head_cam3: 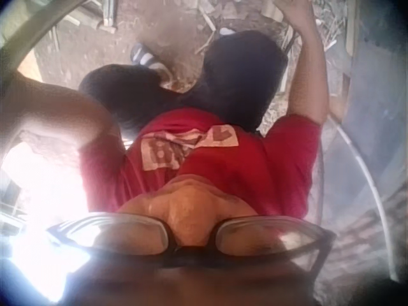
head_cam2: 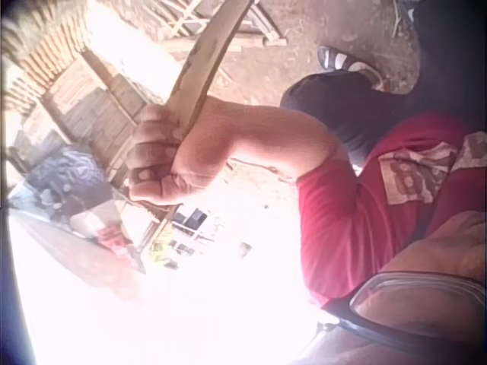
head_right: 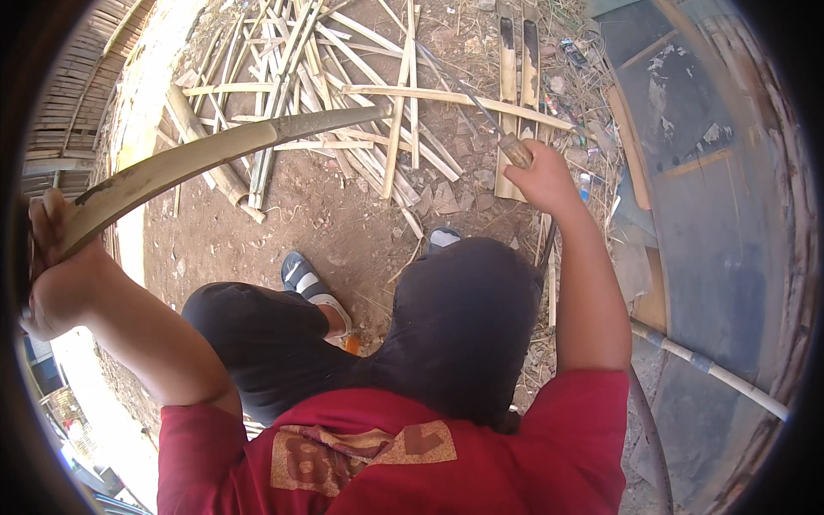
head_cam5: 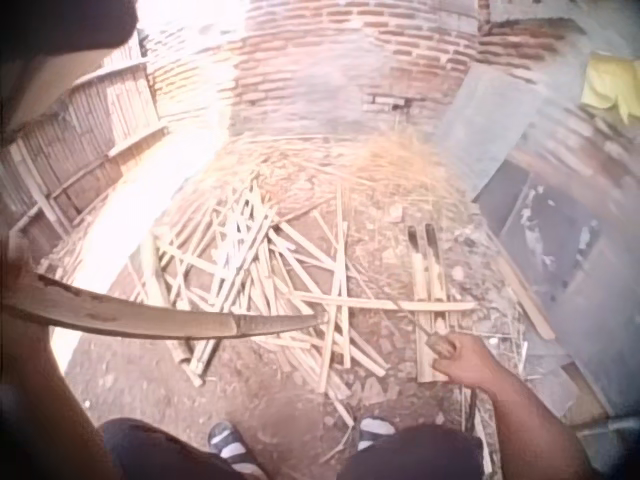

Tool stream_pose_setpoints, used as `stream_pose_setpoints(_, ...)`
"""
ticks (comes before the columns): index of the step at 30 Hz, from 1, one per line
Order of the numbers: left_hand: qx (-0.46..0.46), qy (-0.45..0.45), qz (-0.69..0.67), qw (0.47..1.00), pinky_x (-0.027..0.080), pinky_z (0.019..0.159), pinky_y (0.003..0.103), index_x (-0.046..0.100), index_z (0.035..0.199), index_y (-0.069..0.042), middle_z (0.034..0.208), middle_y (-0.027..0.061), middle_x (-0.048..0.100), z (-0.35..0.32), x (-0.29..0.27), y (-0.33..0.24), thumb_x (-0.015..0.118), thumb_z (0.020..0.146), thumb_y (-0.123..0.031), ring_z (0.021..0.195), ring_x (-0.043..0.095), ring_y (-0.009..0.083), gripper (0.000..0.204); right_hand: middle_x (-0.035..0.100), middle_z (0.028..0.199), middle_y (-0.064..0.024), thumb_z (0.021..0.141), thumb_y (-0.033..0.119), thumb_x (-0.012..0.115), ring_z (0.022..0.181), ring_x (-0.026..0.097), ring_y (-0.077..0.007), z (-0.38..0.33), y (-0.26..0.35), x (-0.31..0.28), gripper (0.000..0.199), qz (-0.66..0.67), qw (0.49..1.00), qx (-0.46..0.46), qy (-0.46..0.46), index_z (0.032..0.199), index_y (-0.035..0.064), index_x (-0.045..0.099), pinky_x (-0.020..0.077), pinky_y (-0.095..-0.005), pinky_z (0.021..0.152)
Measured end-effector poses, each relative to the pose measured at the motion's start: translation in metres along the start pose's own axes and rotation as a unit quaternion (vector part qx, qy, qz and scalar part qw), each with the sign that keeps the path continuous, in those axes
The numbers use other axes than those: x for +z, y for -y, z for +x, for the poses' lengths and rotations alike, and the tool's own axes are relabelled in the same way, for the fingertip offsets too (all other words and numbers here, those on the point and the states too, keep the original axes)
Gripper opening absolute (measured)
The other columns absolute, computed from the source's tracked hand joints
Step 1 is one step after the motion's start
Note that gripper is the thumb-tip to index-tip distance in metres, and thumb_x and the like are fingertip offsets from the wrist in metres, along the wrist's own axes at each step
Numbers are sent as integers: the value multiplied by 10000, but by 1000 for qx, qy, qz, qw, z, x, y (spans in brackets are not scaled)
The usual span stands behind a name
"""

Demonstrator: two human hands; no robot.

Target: The person uses a blade to shave the outer layer and sharp edges from a piece of bamboo by hand.

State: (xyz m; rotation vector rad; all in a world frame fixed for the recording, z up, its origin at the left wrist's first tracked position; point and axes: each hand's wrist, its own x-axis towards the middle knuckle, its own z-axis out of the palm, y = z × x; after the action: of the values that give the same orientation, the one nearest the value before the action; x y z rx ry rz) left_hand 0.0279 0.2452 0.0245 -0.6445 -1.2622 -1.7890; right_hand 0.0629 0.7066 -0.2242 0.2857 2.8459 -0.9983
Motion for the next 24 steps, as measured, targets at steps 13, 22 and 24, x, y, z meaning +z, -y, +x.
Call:
stream_pose_setpoints(13, -162, 74, -65, 982, 256, 522, 297, 398, 648, -142, 588, 5, 255, -30, 130, 100, 447, 865, -199, 513, 247, 147, 230, 703, 950, -173, 850, 270, 743, 863, 672, -249, -77, -106, 71, 426, 193, 966, 166, -41, 1118, -46, 644, 511, -355, 802)
stream_pose_setpoints(22, -123, 2, 54, 991, 469, 573, 380, 545, 850, 35, 770, 161, 487, -17, 149, 126, 301, 923, -146, 593, 430, 220, 313, 639, 749, -49, 867, 233, 736, 664, 564, -140, -38, -97, 84, 302, 212, 962, 146, -90, 1032, -6, 654, 472, -326, 647)
stream_pose_setpoints(24, -97, -30, 118, 988, 555, 664, 433, 556, 979, 109, 903, 233, 548, -16, 154, 136, 262, 941, -108, 660, 510, 267, 368, 650, 772, -56, 866, 220, 735, 686, 575, -141, -30, -99, 92, 288, 210, 966, 113, -104, 1017, -10, 650, 480, -323, 666)
